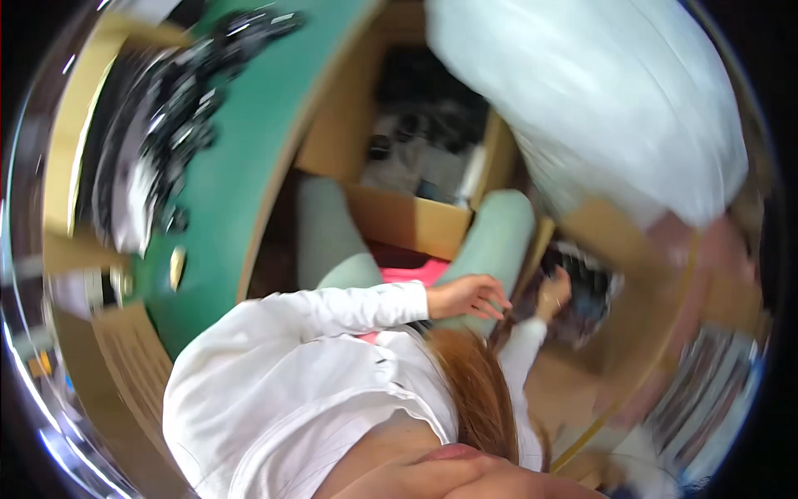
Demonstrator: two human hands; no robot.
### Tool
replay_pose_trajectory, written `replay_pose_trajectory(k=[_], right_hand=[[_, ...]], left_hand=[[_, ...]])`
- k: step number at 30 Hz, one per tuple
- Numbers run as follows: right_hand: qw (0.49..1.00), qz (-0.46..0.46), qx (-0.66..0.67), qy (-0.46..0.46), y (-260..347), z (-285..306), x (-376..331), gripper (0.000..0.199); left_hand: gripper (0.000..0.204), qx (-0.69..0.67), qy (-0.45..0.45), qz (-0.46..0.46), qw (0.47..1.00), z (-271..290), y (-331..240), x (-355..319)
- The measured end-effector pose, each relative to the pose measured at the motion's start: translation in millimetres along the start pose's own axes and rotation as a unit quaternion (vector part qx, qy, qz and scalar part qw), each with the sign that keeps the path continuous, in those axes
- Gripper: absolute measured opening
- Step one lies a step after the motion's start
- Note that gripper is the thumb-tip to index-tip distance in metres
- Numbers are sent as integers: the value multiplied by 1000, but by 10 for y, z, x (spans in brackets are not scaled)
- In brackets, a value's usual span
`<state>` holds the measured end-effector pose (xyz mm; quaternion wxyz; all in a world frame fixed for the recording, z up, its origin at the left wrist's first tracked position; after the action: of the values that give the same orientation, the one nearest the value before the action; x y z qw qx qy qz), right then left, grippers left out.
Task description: Inspecting computer mice and sorting them into boxes at an electronics workstation.
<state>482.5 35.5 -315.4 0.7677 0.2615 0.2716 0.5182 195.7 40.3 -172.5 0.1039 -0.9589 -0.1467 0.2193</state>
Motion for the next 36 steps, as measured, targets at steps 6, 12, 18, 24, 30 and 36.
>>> replay_pose_trajectory(k=[6,12,18,24,30,36], right_hand=[[929,333,61,146,4116,62,-81,25],[708,659,91,238,7219,-1208,-1151,47],[684,655,-239,215,8143,-2823,-1428,28],[724,671,114,113,7669,-1793,-1613,12],[849,394,241,255,5871,-783,-1151,26],[985,51,96,132,3477,-56,-588,21]], left_hand=[[24,-4,-77,-168,983,503,-454,-756],[23,46,-158,-273,948,1177,-601,-1479],[31,-36,-141,-39,989,1768,-715,-1740],[44,-101,-90,272,953,2298,-388,-1369],[43,-72,-142,105,982,3356,-2257,-897],[43,-20,-184,-56,981,3943,-2400,-458]])
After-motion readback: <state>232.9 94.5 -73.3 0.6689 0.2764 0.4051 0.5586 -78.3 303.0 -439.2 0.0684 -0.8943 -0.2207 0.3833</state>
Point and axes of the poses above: each hand's wrist, its own x-axis towards the middle knuckle, its own z-axis out of the back of the hand, y = z × x, the point moved 8 cm from there along x, towards the middle knuckle, and after that the axes turned 15 degrees about y, right-handed, at the moved point
